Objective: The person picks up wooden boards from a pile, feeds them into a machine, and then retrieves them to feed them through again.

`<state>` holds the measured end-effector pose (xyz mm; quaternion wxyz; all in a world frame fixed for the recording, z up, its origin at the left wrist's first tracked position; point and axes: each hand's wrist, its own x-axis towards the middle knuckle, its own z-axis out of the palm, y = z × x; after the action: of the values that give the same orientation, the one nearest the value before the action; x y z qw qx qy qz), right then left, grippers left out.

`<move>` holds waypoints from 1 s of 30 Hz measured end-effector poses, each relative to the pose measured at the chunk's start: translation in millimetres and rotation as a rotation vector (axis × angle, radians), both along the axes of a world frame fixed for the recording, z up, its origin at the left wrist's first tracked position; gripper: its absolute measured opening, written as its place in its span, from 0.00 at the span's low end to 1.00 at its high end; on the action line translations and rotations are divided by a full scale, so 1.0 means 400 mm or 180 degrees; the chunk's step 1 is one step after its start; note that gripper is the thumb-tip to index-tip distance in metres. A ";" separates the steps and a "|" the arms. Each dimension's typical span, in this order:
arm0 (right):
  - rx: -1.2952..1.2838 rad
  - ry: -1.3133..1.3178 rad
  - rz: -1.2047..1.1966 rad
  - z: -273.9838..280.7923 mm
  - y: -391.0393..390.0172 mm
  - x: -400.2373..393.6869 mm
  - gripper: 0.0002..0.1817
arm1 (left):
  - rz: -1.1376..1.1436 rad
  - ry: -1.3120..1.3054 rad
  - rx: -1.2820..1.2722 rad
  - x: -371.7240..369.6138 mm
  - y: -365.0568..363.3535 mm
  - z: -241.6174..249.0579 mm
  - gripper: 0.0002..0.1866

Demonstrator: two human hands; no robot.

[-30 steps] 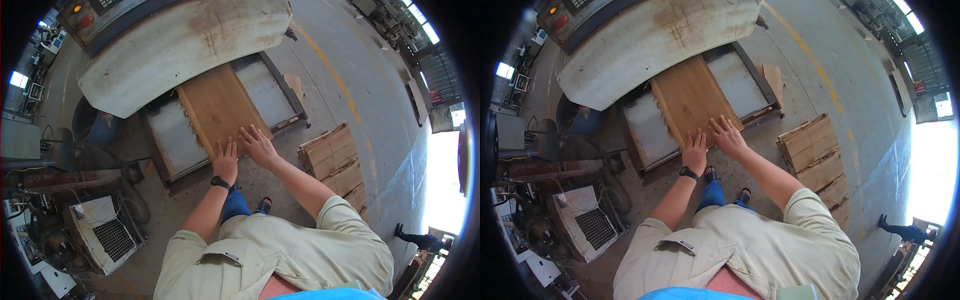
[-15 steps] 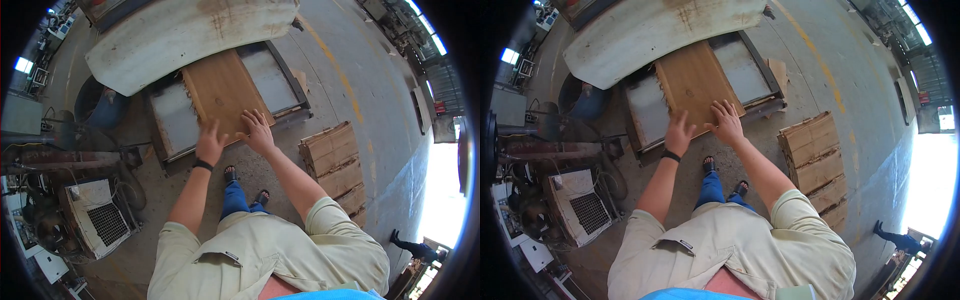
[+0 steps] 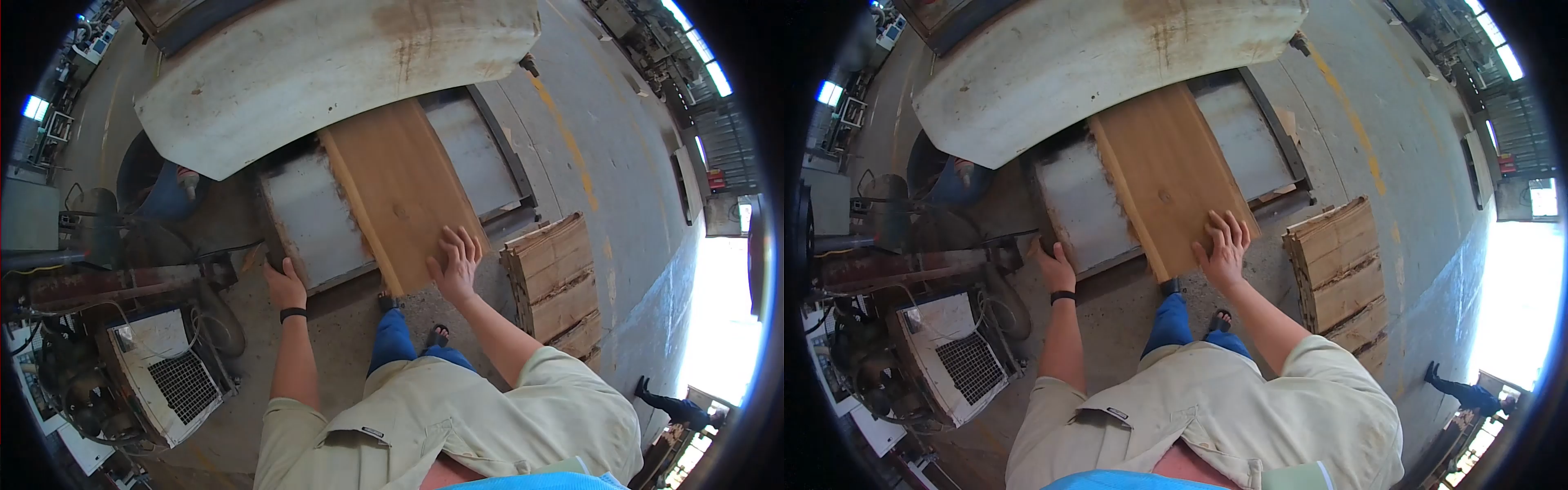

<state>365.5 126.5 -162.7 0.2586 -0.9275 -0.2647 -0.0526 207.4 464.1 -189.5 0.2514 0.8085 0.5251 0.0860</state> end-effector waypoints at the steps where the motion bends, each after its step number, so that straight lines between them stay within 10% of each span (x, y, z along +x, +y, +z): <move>1: 0.0091 -0.0101 -0.0126 -0.005 0.039 0.022 0.21 | 0.0035 -0.0033 -0.0005 0.004 0.005 -0.012 0.40; 30: 0.1408 -0.0414 -0.1218 -0.082 0.204 0.121 0.04 | 0.0233 -0.0052 -0.0117 0.019 0.027 -0.035 0.45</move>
<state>414.1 208.0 -195.6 0.4224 -0.8764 -0.0831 -0.2161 214.8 474.8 -203.5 0.2672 0.7833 0.5537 0.0921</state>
